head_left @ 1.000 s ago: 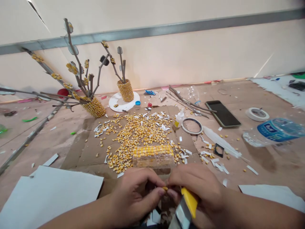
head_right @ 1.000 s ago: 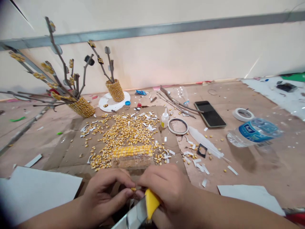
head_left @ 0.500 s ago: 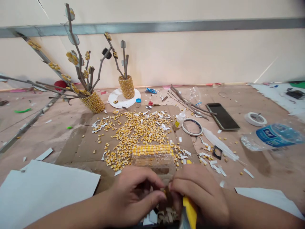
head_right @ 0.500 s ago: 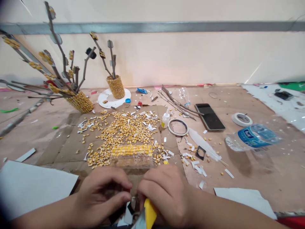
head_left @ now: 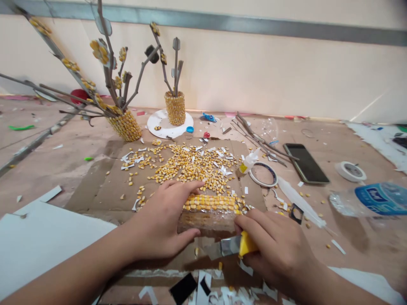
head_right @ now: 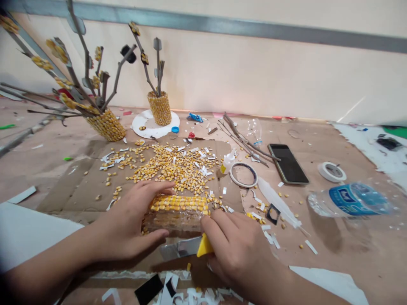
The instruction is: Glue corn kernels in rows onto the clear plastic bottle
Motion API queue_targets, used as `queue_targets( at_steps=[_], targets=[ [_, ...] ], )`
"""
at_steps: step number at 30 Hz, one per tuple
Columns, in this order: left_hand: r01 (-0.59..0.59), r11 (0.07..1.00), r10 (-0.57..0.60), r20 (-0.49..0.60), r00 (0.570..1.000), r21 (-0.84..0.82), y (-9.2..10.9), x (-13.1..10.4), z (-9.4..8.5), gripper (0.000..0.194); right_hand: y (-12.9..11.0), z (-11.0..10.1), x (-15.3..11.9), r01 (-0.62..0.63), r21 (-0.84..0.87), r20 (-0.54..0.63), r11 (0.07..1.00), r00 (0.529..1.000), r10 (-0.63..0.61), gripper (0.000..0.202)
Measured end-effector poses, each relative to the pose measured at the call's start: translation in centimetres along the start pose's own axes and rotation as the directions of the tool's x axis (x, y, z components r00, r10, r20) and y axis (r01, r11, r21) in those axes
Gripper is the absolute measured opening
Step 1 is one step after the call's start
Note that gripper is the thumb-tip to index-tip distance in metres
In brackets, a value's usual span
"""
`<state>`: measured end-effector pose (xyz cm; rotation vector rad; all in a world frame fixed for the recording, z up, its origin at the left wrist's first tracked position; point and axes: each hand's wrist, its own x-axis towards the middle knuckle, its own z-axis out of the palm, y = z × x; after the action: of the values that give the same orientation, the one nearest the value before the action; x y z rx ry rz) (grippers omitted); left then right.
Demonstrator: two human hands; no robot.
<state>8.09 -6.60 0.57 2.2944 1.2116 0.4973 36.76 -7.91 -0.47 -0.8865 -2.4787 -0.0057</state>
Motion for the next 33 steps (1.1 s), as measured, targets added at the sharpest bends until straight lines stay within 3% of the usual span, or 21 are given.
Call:
queue_targets(
  at_steps=[8,16,21,23,25,29,33],
  targets=[
    [-0.003,0.996,-0.001,-0.044,0.999,-0.087,-0.8,-0.6,0.7,0.083,0.2,-0.2,0.4,-0.006,0.045,-0.061,0.999,0.998,0.009,0.029],
    [-0.031,0.998,0.029,-0.036,0.999,-0.059,-0.9,-0.6,0.8,0.081,0.1,0.5,0.4,-0.032,0.081,-0.063,0.996,0.997,0.037,0.024],
    [-0.016,0.999,0.015,-0.032,0.999,-0.030,-1.0,-0.6,0.8,0.079,1.4,-0.6,-0.1,-0.142,0.268,-0.098,0.953,0.980,0.173,0.020],
    [-0.005,1.000,0.005,-0.019,1.000,-0.022,-1.0,-0.6,0.7,0.079,2.8,-2.0,-0.2,-0.230,0.364,-0.014,0.903,0.968,0.252,0.017],
    [0.004,1.000,-0.004,-0.009,1.000,-0.015,-0.9,-0.6,0.6,0.078,4.6,-3.3,-0.3,-0.222,0.424,0.168,0.878,0.972,0.165,0.024],
    [0.037,0.999,-0.037,0.006,0.999,0.008,-0.5,-0.6,0.2,0.077,7.2,-4.3,0.2,-0.311,0.433,0.470,0.846,0.879,0.083,0.044],
    [0.074,0.997,-0.074,0.022,0.997,0.030,-0.2,-0.6,-0.1,0.077,6.7,-3.3,1.0,-0.388,0.424,0.638,0.819,0.769,0.034,0.060]
  ],
)
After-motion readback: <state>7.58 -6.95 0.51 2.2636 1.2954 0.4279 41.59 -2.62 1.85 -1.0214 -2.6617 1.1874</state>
